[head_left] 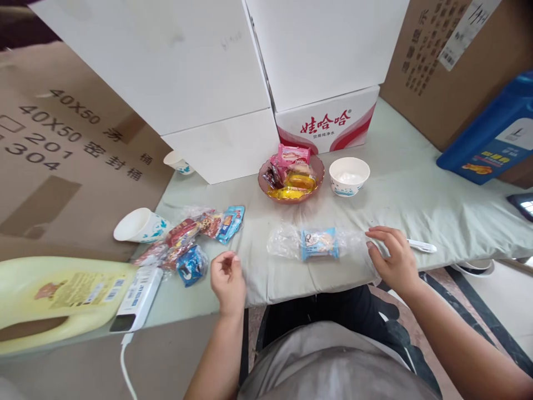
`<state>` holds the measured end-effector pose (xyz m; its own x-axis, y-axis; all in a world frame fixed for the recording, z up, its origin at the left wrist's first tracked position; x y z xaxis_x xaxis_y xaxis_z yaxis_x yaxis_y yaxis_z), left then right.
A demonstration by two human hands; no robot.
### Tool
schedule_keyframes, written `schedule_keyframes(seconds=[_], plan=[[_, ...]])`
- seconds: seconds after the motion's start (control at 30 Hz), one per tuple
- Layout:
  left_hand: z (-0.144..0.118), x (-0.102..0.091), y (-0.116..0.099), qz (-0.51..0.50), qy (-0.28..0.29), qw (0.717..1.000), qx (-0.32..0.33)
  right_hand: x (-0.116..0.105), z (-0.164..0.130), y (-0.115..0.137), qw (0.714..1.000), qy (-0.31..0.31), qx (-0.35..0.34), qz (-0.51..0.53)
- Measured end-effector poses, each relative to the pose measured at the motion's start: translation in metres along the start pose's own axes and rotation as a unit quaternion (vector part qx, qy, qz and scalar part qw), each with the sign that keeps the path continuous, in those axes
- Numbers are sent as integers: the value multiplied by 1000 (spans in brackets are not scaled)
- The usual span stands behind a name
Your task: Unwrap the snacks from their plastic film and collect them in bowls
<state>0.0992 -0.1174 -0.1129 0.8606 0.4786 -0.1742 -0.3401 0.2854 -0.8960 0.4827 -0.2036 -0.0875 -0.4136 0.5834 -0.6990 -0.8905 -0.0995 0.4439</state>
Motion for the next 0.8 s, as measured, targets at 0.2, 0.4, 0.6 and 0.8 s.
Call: schedule_keyframes(seconds=[0.2, 0.4, 0.6, 0.8], plan=[[-32, 55, -68, 42, 307, 908, 282, 2, -5, 62, 975, 63, -180, 115], [-26, 109, -47, 182, 400, 858, 265, 43, 20, 58, 972, 150, -167, -65], [-17, 102, -44, 202, 388, 848, 298, 44, 33, 29, 966, 187, -94, -152], [-24, 60, -72, 116, 501, 829, 220, 4, 9, 42, 944, 237, -226, 47]])
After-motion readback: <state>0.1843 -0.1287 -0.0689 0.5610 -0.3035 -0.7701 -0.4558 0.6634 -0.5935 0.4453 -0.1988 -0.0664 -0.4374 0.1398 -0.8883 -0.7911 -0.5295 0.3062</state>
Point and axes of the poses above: each hand's wrist, its own z-axis towards the middle knuckle, its own x-axis out of the palm, y = z × x, the point moved 4 cm from there along z, towards the middle knuckle, and after that the axes turned 8 degrees about -z, right-handed, at the moved point
